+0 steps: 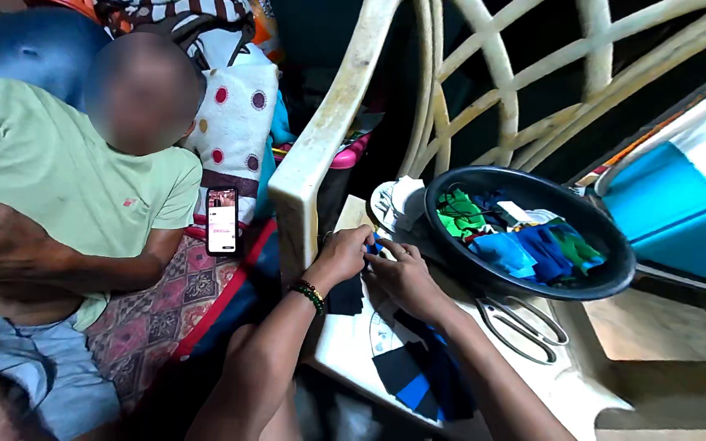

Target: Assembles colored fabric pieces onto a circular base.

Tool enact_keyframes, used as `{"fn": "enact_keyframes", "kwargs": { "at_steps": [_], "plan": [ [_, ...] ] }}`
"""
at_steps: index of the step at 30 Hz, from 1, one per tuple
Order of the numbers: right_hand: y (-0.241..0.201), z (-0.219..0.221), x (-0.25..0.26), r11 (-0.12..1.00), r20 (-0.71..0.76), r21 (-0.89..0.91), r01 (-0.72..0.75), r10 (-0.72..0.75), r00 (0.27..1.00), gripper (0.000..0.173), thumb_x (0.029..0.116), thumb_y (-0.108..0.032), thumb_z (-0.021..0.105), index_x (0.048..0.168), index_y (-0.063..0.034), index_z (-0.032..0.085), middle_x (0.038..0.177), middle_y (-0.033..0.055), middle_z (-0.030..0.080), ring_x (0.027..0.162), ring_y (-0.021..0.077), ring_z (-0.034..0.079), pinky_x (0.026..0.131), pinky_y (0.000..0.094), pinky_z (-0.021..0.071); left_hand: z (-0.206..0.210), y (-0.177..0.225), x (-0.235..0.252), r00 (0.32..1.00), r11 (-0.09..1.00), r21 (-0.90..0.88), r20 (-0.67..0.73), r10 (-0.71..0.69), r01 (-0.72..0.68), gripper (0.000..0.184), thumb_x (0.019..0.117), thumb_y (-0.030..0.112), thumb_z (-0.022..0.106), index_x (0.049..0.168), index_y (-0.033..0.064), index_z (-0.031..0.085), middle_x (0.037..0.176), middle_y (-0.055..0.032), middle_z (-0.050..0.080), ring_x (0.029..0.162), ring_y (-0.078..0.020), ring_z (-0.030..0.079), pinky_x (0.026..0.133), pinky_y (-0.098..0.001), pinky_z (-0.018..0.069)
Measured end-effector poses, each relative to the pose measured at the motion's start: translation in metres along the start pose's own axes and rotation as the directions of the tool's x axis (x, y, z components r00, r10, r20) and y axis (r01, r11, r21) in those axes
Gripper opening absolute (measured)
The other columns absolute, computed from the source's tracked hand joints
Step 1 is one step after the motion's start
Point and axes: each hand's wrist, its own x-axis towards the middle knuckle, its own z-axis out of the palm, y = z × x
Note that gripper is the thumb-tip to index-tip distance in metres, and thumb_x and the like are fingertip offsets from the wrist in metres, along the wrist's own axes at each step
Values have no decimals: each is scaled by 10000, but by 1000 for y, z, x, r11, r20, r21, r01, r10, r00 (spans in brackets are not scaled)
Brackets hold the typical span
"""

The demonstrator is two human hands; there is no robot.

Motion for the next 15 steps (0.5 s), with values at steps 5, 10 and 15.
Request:
{"fn": "enact_keyframes", "kwargs": {
  "at_steps": [5, 10, 15],
  "plan": [
    [7, 5, -1, 998, 0, -27, 57, -57, 998, 264, 980, -153, 657, 1198, -50, 763, 1467, 283, 522, 1329, 555, 452, 1016, 695, 380, -2, 1, 0, 1000, 1000, -18, 4, -6, 6, 254, 950, -94, 585, 1190, -24, 628, 1107, -206, 673, 1030, -329, 663, 922, -490, 526],
    [9, 7, 3, 999, 36, -5, 42, -42, 998, 273, 981, -155, 659, 1201, -22, 751, 1484, 274, 508, 1369, 522, 435, 1074, 653, 374, -1, 1, 1, 1000, 1000, -31, -21, -2, 1, 249, 938, -107, 585, 1170, -28, 630, 1118, -213, 664, 1052, -345, 650, 932, -508, 513],
    [9, 1, 5, 997, 93, 81, -4, -4, 996, 302, 980, -137, 663, 1239, 8, 720, 1525, 327, 426, 1428, 518, 371, 1154, 591, 327, -1, 3, 2, 975, 983, -185, -216, -51, 10, 201, 950, -103, 562, 1139, -64, 620, 1164, -253, 633, 1097, -368, 627, 948, -496, 511]
  ]
}}
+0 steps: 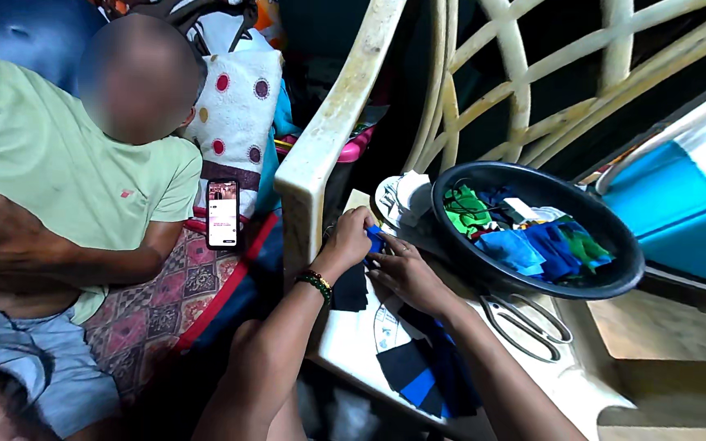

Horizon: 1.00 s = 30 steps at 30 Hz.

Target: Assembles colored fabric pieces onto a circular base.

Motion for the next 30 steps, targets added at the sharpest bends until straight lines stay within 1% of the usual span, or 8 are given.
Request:
{"fn": "enact_keyframes", "kwargs": {
  "at_steps": [5, 10, 16, 19, 22, 24, 28, 30],
  "plan": [
    [0, -5, 0, 996, 43, 66, -68, 65, 997, 320, 983, -146, 666, 1272, -15, 708, 1604, 348, 266, 1467, 515, 304, 1179, 556, 299, 0, 9, -5, 967, 996, -89, -254, -2, -21, 171, 988, -65, 528, 1143, -42, 596, 1251, -246, 608, 1118, -364, 630, 925, -483, 527],
    [1, -8, 1, 988, 73, 83, -132, 126, 989, 330, 988, -173, 671, 1293, -52, 706, 1642, 340, 153, 1499, 501, 237, 1200, 529, 276, 2, 8, -3, 879, 973, 6, -427, 213, -233, 142, 977, -37, 524, 1094, -42, 604, 1173, -223, 617, 987, -306, 650, 815, -418, 556],
    [-4, -15, 1, 985, 122, 55, -165, 157, 980, 370, 972, -197, 694, 1318, -64, 690, 1657, 310, 148, 1528, 493, 152, 1216, 555, 228, 11, 9, -11, 623, 750, 316, -421, 659, -581, 116, 841, -65, 575, 907, -52, 670, 900, -171, 656, 804, -244, 670, 719, -318, 572],
    [-11, -19, 2, 972, 180, 81, -219, 202, 963, 411, 983, -205, 686, 1363, -51, 650, 1643, 322, 179, 1520, 492, 172, 1212, 540, 238, 6, 17, -28, 440, 668, 331, -548, 711, -667, 92, 834, -67, 588, 865, -64, 674, 905, -187, 677, 854, -204, 683, 782, -246, 570],
    [-12, -19, 4, 955, 175, 143, -259, 233, 957, 406, 991, -222, 680, 1350, -35, 647, 1645, 301, 198, 1523, 458, 192, 1212, 511, 245, -4, 24, -40, 337, 654, 335, -649, 682, -678, 37, 849, -53, 590, 868, -38, 617, 917, -164, 645, 903, -165, 668, 822, -215, 558],
    [-13, -16, 6, 952, 124, 174, -252, 232, 965, 370, 1006, -206, 659, 1306, 10, 654, 1633, 314, 218, 1519, 465, 199, 1210, 519, 242, -7, 24, -45, 347, 659, 333, -645, 681, -675, 31, 825, -54, 598, 838, -40, 623, 918, -168, 642, 887, -172, 663, 801, -219, 558],
    [-7, -5, 15, 958, -21, 195, -209, 218, 976, 379, 1009, -140, 634, 1320, 75, 608, 1588, 292, 342, 1479, 445, 310, 1189, 525, 303, -5, 22, -51, 465, 667, 285, -532, 707, -688, 54, 772, -72, 632, 793, -61, 681, 903, -190, 673, 824, -201, 679, 743, -252, 579],
    [-4, -2, 19, 969, -83, 175, -175, 192, 978, 293, 980, -95, 666, 1219, 75, 676, 1566, 320, 358, 1458, 487, 314, 1173, 560, 306, -3, 20, -51, 491, 653, 261, -480, 727, -711, 67, 769, -84, 629, 791, -55, 686, 889, -180, 667, 809, -197, 670, 724, -248, 572]
  ]
}}
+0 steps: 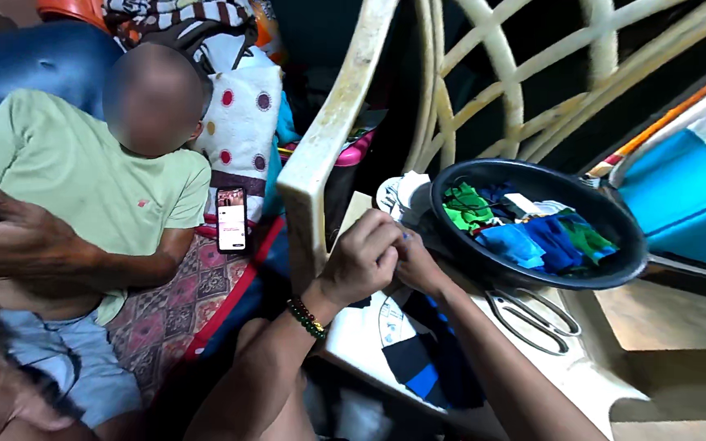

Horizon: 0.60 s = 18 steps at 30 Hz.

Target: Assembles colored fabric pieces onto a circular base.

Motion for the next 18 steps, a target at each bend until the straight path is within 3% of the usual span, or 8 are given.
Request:
{"fn": "enact_keyframes", "kwargs": {
  "at_steps": [2, 6, 9, 11, 12, 14, 15, 18],
  "plan": [
    [1, 0, 3, 999, -39, -53, 11, -13, 999, 248, 943, -78, 710, 1154, 51, 718, 1546, 345, 368, 1458, 520, 292, 1160, 604, 300, 2, -2, -3, 999, 999, -44, 41, 11, -10, 85, 775, -94, 625, 794, -60, 700, 888, -181, 666, 823, -199, 669, 737, -246, 570],
    [2, -5, -1, 999, -137, -23, 41, -44, 990, 436, 913, -25, 700, 1335, 57, 628, 1550, 344, 368, 1444, 525, 319, 1120, 641, 332, -2, -1, -6, 989, 993, -112, 148, -23, 40, 126, 803, -106, 602, 802, -64, 721, 953, -204, 703, 903, -233, 700, 805, -292, 584],
    [0, -9, -16, 922, -159, 367, 120, -66, 985, 412, 934, 20, 456, 1311, 15, 623, 1360, 107, 599, 1229, 169, 567, 1007, 367, 480, -8, 6, -7, 964, 971, -191, 248, -93, 143, 159, 829, -116, 577, 810, -70, 728, 960, -193, 718, 905, -224, 703, 810, -305, 583],
    [-6, -13, -33, 699, -63, 704, 126, -115, 991, 368, 956, -146, 367, 1148, -110, 678, 1068, -58, 706, 988, 22, 654, 886, 235, 536, -10, 14, -6, 945, 943, -250, 294, -141, 219, 190, 851, -116, 557, 826, -69, 738, 969, -182, 717, 918, -204, 696, 815, -297, 576],
    [-8, -16, -41, 576, -8, 811, 102, -164, 986, 337, 993, -318, 433, 1088, -172, 722, 1007, -69, 732, 954, 30, 679, 882, 238, 557, -11, 18, -6, 938, 929, -270, 305, -168, 254, 204, 863, -113, 549, 839, -64, 745, 975, -171, 716, 927, -189, 694, 815, -293, 578],
    [-10, -22, -58, 474, 81, 879, 52, -257, 963, 460, 912, -643, 594, 1079, -250, 765, 1018, -77, 747, 968, 43, 694, 890, 260, 567, -13, 28, -4, 924, 903, -281, 300, -239, 325, 216, 883, -106, 545, 872, -56, 754, 977, -148, 714, 912, -149, 683, 793, -269, 570],
    [-10, -24, -66, 476, 95, 877, 65, -303, 948, 453, 888, -631, 638, 1128, -265, 755, 1048, -86, 748, 968, 31, 697, 874, 244, 572, -14, 33, -3, 913, 887, -283, 297, -281, 365, 215, 892, -102, 546, 892, -54, 755, 983, -139, 714, 916, -135, 680, 798, -260, 567],
    [-13, -27, -89, 539, 28, 835, 115, -250, 968, 393, 817, -137, 790, 1189, -178, 668, 1058, -37, 761, 886, 65, 734, 791, 247, 622, -18, 45, -4, 848, 811, -276, 296, -439, 516, 198, 924, -72, 569, 954, -29, 759, 1030, -113, 713, 935, -105, 681, 793, -245, 578]
  ]
}}
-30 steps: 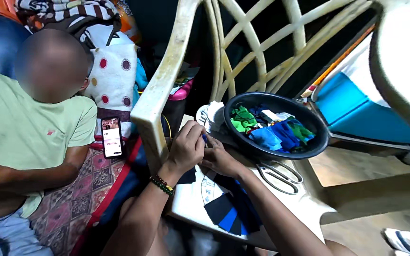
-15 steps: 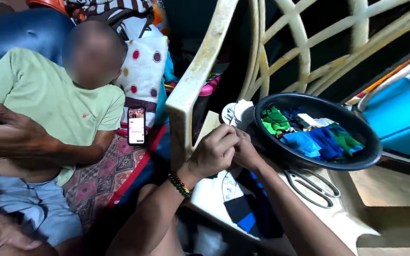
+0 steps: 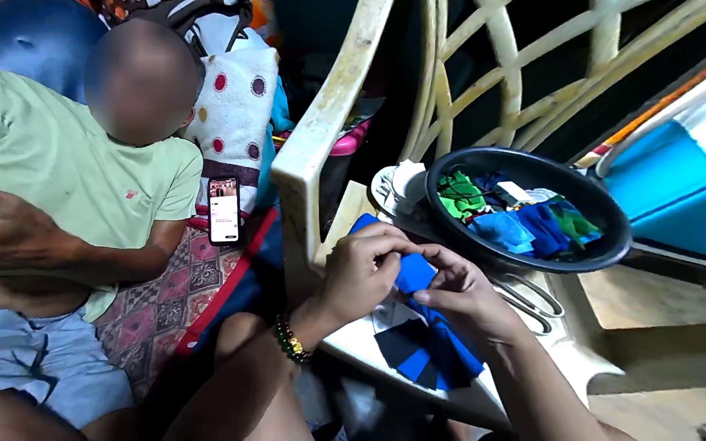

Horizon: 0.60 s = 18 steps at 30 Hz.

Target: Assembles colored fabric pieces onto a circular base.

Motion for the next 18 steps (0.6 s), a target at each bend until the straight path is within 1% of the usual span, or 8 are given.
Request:
{"fn": "enact_keyframes", "kwargs": {
  "at_steps": [1, 2, 4, 6, 8, 11, 14, 18],
  "plan": [
    [-4, 3, -5, 999, -63, -23, -25, 23, 998, 431, 775, -9, 751, 1167, -153, 643, 1027, -27, 765, 851, 76, 738, 767, 253, 628, 1, 2, -4, 998, 998, -27, -19, -54, 53, 175, 937, -61, 586, 970, -29, 755, 1048, -115, 709, 948, -105, 686, 796, -241, 591],
    [-8, 5, -11, 998, -108, -27, -50, 47, 993, 447, 762, 69, 706, 1153, -130, 621, 1005, -15, 767, 827, 87, 740, 752, 260, 630, 2, 3, -10, 994, 993, -57, -47, -101, 99, 156, 936, -56, 602, 973, -32, 751, 1055, -116, 708, 972, -104, 689, 811, -237, 598],
    [-11, 5, -19, 997, -145, -34, -67, 62, 987, 434, 776, 130, 644, 1140, -103, 601, 950, -15, 760, 792, 95, 739, 736, 264, 634, 7, 3, -23, 976, 977, -118, -102, -191, 178, 149, 923, -55, 607, 978, -47, 745, 1055, -120, 713, 996, -90, 686, 845, -225, 587],
    [-9, 3, -26, 996, -133, -68, -52, 43, 990, 383, 805, 129, 625, 1117, -93, 623, 909, -43, 741, 779, 75, 726, 742, 255, 630, 11, 4, -35, 959, 962, -157, -138, -247, 225, 173, 922, -47, 579, 988, -48, 739, 1039, -94, 708, 968, -47, 669, 833, -185, 565],
    [-4, 2, -31, 991, -100, -134, -25, 12, 995, 316, 841, 89, 625, 1089, -97, 688, 907, -87, 736, 790, 32, 710, 753, 228, 617, 15, 6, -44, 951, 951, -199, -157, -267, 235, 197, 906, -58, 555, 988, -59, 734, 1025, -78, 701, 926, -20, 656, 804, -160, 553],
    [0, 2, -40, 971, -105, -236, -26, 1, 995, 216, 893, -6, 626, 1060, -84, 739, 917, -125, 728, 805, -20, 683, 759, 187, 590, 21, 9, -53, 947, 947, -207, -158, -281, 246, 150, 880, -59, 618, 979, -78, 729, 1027, -91, 701, 909, -23, 677, 781, -160, 580],
    [8, 1, -47, 945, -167, -326, -10, -47, 985, 165, 919, -32, 620, 1009, -48, 757, 961, -94, 719, 823, -36, 668, 761, 156, 577, 24, 7, -60, 951, 955, -151, -141, -275, 254, 143, 839, -68, 684, 973, -90, 730, 1039, -116, 706, 911, -46, 695, 786, -170, 597],
    [17, -2, -54, 926, -238, -376, -29, -67, 969, 130, 869, -3, 669, 949, -31, 767, 979, -44, 710, 808, -42, 651, 731, 134, 566, 27, -3, -70, 955, 957, -98, -91, -282, 273, 172, 808, -72, 706, 976, -98, 732, 1039, -127, 705, 866, -41, 703, 744, -168, 606]
  ]
}}
